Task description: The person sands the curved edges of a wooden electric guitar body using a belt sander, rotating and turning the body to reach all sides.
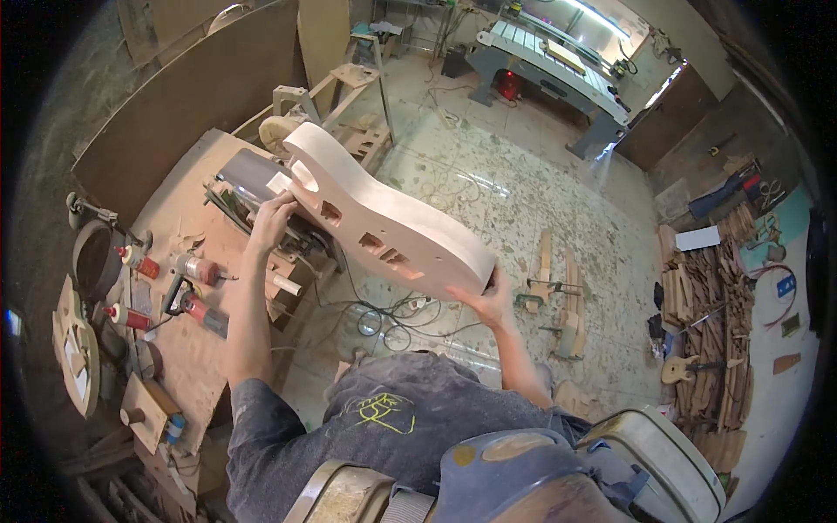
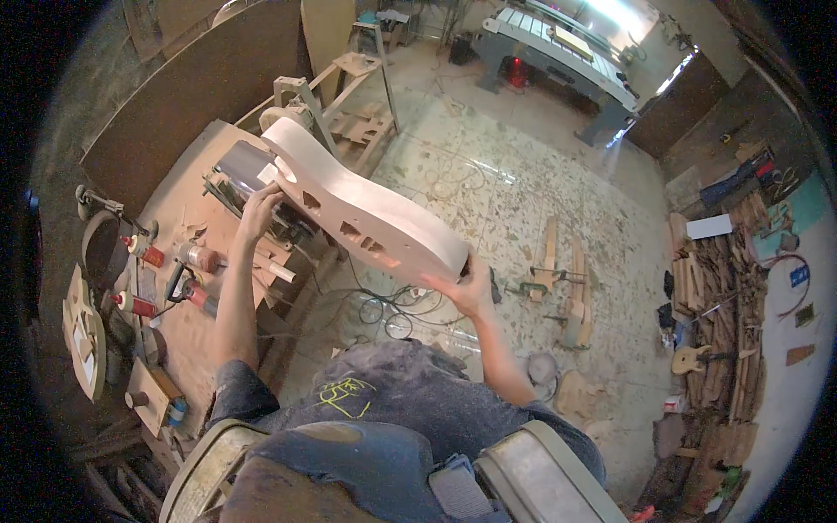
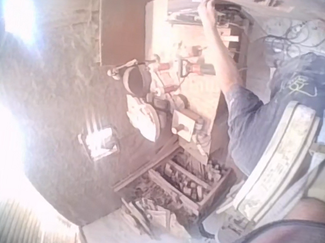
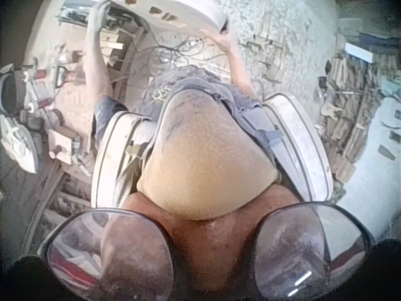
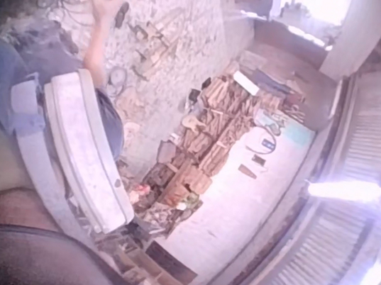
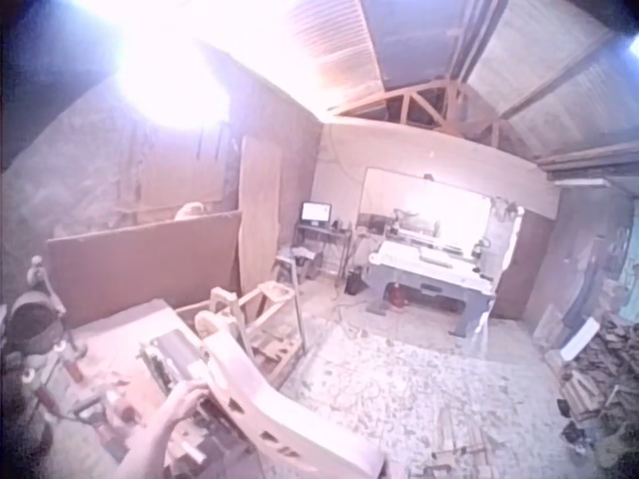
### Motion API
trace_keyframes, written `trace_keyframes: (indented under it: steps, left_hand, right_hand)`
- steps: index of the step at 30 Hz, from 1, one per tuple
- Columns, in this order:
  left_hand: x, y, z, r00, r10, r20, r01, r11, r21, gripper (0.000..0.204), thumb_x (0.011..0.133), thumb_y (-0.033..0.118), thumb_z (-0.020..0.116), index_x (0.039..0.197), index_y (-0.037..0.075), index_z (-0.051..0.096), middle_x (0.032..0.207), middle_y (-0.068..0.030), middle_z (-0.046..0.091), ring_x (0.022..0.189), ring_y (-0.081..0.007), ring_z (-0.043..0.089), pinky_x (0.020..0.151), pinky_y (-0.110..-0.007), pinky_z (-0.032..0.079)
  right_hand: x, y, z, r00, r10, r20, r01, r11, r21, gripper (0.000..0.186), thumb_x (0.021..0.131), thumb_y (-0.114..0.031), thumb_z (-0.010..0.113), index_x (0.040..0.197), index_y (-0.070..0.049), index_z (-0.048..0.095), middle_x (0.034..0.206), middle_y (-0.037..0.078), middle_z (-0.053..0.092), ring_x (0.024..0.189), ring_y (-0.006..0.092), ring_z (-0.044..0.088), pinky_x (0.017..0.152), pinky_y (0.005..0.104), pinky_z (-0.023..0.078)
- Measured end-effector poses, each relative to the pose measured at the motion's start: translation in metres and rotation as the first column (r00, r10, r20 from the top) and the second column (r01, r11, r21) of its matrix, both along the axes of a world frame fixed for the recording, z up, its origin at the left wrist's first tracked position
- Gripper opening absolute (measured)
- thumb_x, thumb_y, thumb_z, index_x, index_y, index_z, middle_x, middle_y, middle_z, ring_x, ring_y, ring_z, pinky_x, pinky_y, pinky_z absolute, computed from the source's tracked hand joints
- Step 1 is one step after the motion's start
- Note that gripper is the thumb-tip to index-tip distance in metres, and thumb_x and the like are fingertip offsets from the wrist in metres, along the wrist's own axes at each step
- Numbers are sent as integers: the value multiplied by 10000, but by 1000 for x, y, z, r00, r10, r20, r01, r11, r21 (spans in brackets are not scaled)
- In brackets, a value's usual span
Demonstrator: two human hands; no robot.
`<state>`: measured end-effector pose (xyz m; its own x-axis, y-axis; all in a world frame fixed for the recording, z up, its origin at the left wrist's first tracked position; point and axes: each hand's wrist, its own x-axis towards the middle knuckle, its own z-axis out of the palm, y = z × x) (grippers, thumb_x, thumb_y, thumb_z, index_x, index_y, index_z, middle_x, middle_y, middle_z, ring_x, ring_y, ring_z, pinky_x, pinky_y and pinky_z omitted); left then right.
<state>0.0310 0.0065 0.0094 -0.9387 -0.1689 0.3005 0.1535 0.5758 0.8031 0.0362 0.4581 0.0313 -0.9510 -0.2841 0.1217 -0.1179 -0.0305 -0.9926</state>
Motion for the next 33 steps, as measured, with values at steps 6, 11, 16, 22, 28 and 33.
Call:
trace_keyframes:
  steps: [6, 11, 16, 22, 28, 33]
  left_hand:
    - [4, 9, 5, 995, -50, 89, 49, 999, 18, 364, 917, 193, 464, 1092, -62, 657, 1013, -174, 729, 953, -262, 663, 901, -358, 482]
    - [-2, 12, 3, 997, -74, -9, 74, 997, -3, 357, 894, 180, 490, 1121, -49, 642, 948, -236, 687, 862, -327, 659, 828, -382, 496]
    - [1, 19, 8, 1000, -31, 4, 31, 998, 59, 367, 882, 196, 487, 1093, -63, 640, 926, -224, 685, 871, -306, 648, 850, -366, 492]
    - [-2, 9, 3, 999, -38, -38, 42, 994, 105, 412, 898, 203, 461, 1136, -77, 645, 1026, -186, 715, 983, -248, 641, 922, -344, 468]
    - [-9, -80, -85, 998, 48, 48, -60, 950, 306, 547, 984, 263, 428, 1360, -116, 545, 1426, -154, 576, 1361, -245, 474, 1175, -365, 291]
    - [-8, -74, -27, 997, 32, -67, -11, 957, 291, 549, 991, 279, 444, 1331, -141, 542, 1469, -244, 516, 1412, -294, 433, 1170, -360, 313]
  right_hand:
    - [-6, 4, 86, 969, 62, -238, -6, 974, 228, 740, 678, -247, 916, 1246, 79, 573, 1067, 184, 720, 963, 225, 709, 818, 349, 581]
    - [-20, -13, 158, 845, 168, -508, 39, 927, 372, 654, 699, -239, 879, 1213, 52, 599, 973, 206, 745, 864, 270, 754, 761, 356, 595]
    - [-39, -45, 219, 725, 255, -639, 22, 920, 392, 627, 711, -260, 859, 1196, 43, 603, 950, 234, 740, 852, 286, 760, 743, 360, 597]
    - [-48, -57, 219, 770, 283, -572, -6, 899, 437, 633, 708, -276, 864, 1192, 27, 590, 930, 234, 738, 830, 284, 758, 726, 363, 597]
    - [-31, -33, 136, 879, 265, -397, -36, 866, 499, 625, 754, -255, 876, 1220, -11, 539, 984, 186, 726, 901, 250, 731, 784, 378, 578]
    - [-20, -32, 38, 927, 181, -330, -31, 910, 413, 658, 772, -253, 880, 1261, -24, 505, 1062, 160, 677, 956, 221, 679, 835, 365, 545]
